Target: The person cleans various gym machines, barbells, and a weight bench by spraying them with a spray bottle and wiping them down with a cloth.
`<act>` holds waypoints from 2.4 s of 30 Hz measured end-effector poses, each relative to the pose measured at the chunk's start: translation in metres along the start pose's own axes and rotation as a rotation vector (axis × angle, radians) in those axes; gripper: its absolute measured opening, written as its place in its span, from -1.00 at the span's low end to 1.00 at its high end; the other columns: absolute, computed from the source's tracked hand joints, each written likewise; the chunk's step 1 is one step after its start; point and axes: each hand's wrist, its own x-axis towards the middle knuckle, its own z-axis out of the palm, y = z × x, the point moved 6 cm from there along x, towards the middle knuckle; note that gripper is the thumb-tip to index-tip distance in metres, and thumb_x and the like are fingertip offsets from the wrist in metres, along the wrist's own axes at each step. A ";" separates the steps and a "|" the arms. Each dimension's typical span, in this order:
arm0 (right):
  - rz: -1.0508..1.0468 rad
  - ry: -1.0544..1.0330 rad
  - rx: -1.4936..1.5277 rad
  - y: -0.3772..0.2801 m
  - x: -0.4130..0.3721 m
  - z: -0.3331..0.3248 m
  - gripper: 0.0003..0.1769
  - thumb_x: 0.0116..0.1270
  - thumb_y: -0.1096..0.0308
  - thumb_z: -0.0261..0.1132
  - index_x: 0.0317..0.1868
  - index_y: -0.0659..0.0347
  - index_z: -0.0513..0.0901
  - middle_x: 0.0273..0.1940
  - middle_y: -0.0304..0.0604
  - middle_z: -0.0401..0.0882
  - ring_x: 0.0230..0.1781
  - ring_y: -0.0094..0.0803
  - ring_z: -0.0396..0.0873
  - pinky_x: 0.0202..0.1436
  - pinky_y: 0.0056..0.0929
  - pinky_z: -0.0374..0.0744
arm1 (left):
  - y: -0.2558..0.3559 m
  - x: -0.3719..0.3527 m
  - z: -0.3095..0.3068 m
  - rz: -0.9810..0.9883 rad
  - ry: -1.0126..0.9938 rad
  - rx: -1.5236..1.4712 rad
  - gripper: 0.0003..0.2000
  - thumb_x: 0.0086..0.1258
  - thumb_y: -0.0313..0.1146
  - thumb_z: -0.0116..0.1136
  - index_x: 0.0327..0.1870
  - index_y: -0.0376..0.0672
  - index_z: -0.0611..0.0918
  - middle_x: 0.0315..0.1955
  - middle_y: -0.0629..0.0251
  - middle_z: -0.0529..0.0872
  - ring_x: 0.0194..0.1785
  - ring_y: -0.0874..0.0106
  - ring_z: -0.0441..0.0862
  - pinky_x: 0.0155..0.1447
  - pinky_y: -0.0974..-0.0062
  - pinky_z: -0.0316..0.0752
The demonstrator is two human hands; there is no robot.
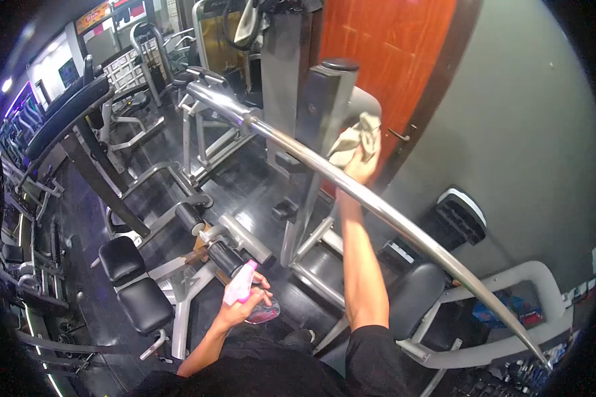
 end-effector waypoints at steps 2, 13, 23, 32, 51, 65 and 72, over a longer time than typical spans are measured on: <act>-0.144 -0.030 -0.008 -0.029 0.022 0.029 -0.39 0.34 0.71 0.01 0.42 0.27 0.33 0.34 -0.08 0.41 0.34 -0.33 0.39 0.42 -0.40 0.32 | 0.001 0.005 -0.013 -0.018 -0.006 0.015 -0.67 0.36 -0.62 0.15 0.13 -0.32 0.44 -0.14 0.18 0.62 -0.28 0.48 0.72 -0.14 0.51 0.64; -0.573 -0.310 -0.527 -0.037 -0.038 0.029 -0.32 0.15 0.79 -0.04 0.30 0.22 0.52 0.42 0.19 0.29 0.45 -0.10 0.30 0.48 -0.24 0.26 | -0.003 0.037 -0.061 -0.124 -0.092 0.016 -0.71 0.37 -0.57 0.19 0.08 -0.31 0.48 -0.12 0.19 0.62 -0.27 0.51 0.71 -0.11 0.51 0.62; 0.185 -0.180 -0.348 0.043 -0.165 -0.044 -0.21 0.02 0.81 -0.14 0.35 0.33 0.45 0.40 0.19 0.33 0.45 -0.09 0.30 0.48 -0.30 0.24 | -0.019 0.052 -0.068 -0.202 -0.187 0.034 -0.72 0.37 -0.57 0.20 0.07 -0.30 0.49 -0.16 0.23 0.63 -0.28 0.52 0.71 -0.12 0.53 0.61; -0.361 -0.112 -0.704 -0.025 -0.067 0.027 -0.29 0.19 0.70 0.12 0.38 0.06 0.47 0.44 0.13 0.27 0.42 0.05 0.31 0.44 -0.26 0.30 | -0.019 0.043 -0.072 -0.164 -0.245 0.070 -0.71 0.40 -0.63 0.10 0.11 -0.28 0.42 -0.14 0.11 0.60 -0.26 0.39 0.74 0.00 0.35 0.67; 0.267 -0.085 -0.444 0.076 -0.138 -0.048 -0.34 0.24 0.78 -0.11 0.38 0.32 0.40 0.13 -0.18 0.58 -0.01 -0.48 0.56 0.07 -0.59 0.48 | -0.084 0.030 -0.111 -0.203 -0.090 0.134 -0.73 0.35 -0.58 0.18 0.05 -0.27 0.51 -0.21 0.28 0.64 -0.31 0.54 0.70 -0.19 0.53 0.61; 0.505 0.093 -0.149 0.032 -0.167 -0.028 -0.37 0.34 0.75 -0.03 0.44 0.28 0.34 0.39 -0.10 0.38 0.41 -0.34 0.33 0.45 -0.46 0.26 | -0.093 0.025 -0.119 -0.235 -0.101 0.119 -0.73 0.35 -0.59 0.18 0.05 -0.24 0.51 -0.24 0.29 0.65 -0.32 0.53 0.71 -0.21 0.53 0.61; 0.253 -0.026 -0.672 0.044 -0.208 -0.044 -0.36 0.20 0.75 -0.03 0.34 0.34 0.44 0.41 0.04 0.36 0.45 -0.27 0.30 0.49 -0.48 0.18 | -0.084 0.017 -0.132 -0.176 -0.056 0.156 -0.73 0.35 -0.58 0.20 0.04 -0.27 0.52 -0.22 0.29 0.65 -0.29 0.54 0.70 -0.21 0.54 0.64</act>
